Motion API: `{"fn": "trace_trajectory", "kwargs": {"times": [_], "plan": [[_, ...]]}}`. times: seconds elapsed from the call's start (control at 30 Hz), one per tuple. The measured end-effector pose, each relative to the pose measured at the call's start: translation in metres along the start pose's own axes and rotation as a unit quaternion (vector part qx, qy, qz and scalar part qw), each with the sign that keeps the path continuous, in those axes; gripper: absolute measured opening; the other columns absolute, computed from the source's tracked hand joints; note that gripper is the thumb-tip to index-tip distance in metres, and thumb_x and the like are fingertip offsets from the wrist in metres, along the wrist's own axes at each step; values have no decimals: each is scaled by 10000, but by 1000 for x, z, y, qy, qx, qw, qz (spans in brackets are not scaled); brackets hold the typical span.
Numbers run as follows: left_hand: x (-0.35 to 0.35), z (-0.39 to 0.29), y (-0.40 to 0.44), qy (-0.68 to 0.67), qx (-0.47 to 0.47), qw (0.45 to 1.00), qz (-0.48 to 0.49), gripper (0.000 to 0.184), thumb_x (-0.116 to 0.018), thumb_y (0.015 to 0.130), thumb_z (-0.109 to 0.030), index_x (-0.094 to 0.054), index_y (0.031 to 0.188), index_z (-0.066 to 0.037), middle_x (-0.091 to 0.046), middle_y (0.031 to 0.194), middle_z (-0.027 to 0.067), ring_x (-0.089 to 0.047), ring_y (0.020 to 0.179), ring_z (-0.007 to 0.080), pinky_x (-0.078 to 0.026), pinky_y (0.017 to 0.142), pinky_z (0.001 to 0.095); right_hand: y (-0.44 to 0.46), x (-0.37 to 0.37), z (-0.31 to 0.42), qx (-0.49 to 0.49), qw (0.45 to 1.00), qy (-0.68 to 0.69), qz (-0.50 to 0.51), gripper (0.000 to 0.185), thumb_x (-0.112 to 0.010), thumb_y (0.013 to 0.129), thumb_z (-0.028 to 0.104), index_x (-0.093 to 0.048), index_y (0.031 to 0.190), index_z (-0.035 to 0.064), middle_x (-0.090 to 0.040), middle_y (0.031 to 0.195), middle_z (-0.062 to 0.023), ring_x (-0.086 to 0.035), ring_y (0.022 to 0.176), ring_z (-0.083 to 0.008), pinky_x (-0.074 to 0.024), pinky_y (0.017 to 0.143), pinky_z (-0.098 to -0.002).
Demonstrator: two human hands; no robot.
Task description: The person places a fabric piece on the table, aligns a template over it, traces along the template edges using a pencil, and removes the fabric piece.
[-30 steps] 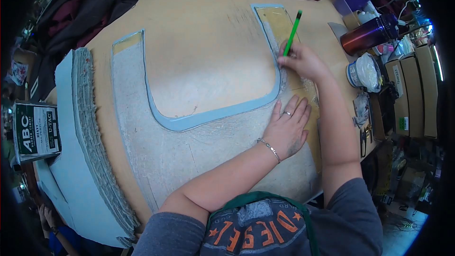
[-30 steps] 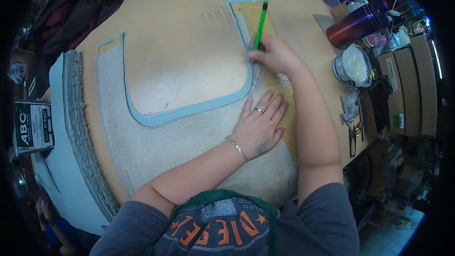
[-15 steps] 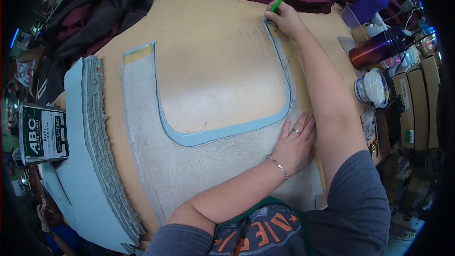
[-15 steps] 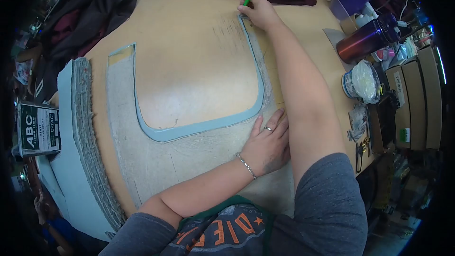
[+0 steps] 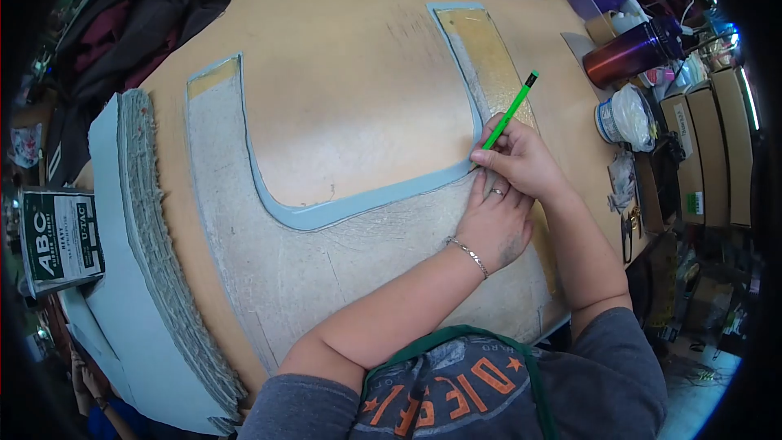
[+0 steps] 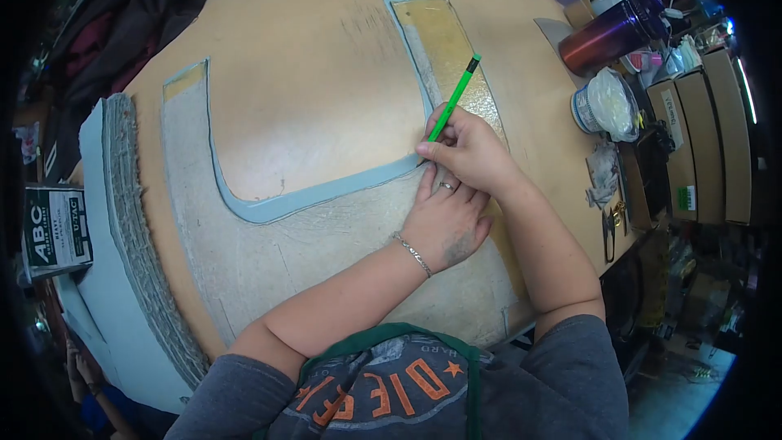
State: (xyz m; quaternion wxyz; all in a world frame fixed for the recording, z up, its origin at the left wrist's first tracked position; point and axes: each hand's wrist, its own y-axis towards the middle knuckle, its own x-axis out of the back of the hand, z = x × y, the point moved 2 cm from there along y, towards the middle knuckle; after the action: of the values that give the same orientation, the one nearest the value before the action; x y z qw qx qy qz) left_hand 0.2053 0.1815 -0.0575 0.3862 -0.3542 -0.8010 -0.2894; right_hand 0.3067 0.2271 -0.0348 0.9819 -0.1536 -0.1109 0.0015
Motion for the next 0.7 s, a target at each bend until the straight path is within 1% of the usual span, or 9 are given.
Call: {"fn": "trace_trajectory", "kwargs": {"times": [0.07,0.17,0.27,0.33,0.4,0.5,0.6,0.67,0.7], "plan": [[0,1,-1,0,-2,1000,-3,493,-502,789,-333,-452,1210,-83,-401,1286,104,-284,1260,241,-207,1002,514,-1,-1,1,-25,999,-26,-7,168,-620,776,17,-481,866,41,-559,745,-34,-548,707,-92,-451,647,-249],[0,1,0,-6,2,1000,-29,497,-510,783,-326,-449,1214,-87,-390,1291,90,-278,1260,229,-220,996,505,4,6,3,78,992,-95,7,192,-637,765,49,-496,894,30,-570,754,-50,-558,741,-122,-456,684,-274],[4,-1,0,-12,10,999,-45,503,-519,776,-316,-447,1220,-92,-376,1299,69,-270,1260,214,-225,994,492,30,28,21,117,951,-281,-45,223,-653,754,88,-513,915,23,-575,763,-59,-561,775,-144,-450,715,-286],[4,-2,0,-11,9,999,-38,508,-525,770,-310,-446,1225,-96,-367,1306,54,-266,1260,206,-230,991,484,61,39,19,124,965,-225,-50,218,-656,756,107,-525,911,28,-579,771,-71,-562,771,-150,-445,714,-281],[4,-2,0,-5,7,999,-39,522,-531,765,-313,-440,1231,-97,-369,1306,49,-270,1257,205,-234,989,480,99,49,16,139,959,-246,-25,179,-598,813,48,-465,934,47,-556,817,-33,-543,761,-94,-446,689,-228],[5,-2,0,2,7,999,-45,531,-541,756,-319,-443,1229,-98,-378,1301,45,-274,1256,205,-240,984,477,147,52,27,185,964,-179,-66,233,-638,780,90,-486,945,23,-579,771,-67,-574,731,-144,-463,675,-273],[5,-1,1,-2,9,998,-57,522,-559,728,-311,-479,1198,-101,-400,1283,46,-282,1255,207,-246,978,471,192,53,38,226,966,-105,-64,218,-618,806,92,-457,938,26,-575,764,-59,-575,714,-129,-478,632,-245],[4,-1,1,-8,10,998,-69,509,-569,713,-300,-500,1177,-102,-412,1273,49,-288,1253,207,-245,977,468,224,62,27,224,966,-80,-99,215,-593,826,75,-436,968,35,-581,800,-59,-582,732,-117,-477,626,-223],[5,-2,0,-8,9,997,-80,483,-575,706,-286,-518,1148,-100,-429,1255,52,-309,1241,206,-260,967,466,228,59,28,223,965,-68,-116,215,-581,836,67,-426,983,40,-584,818,-59,-585,741,-110,-476,623,-213]]}}
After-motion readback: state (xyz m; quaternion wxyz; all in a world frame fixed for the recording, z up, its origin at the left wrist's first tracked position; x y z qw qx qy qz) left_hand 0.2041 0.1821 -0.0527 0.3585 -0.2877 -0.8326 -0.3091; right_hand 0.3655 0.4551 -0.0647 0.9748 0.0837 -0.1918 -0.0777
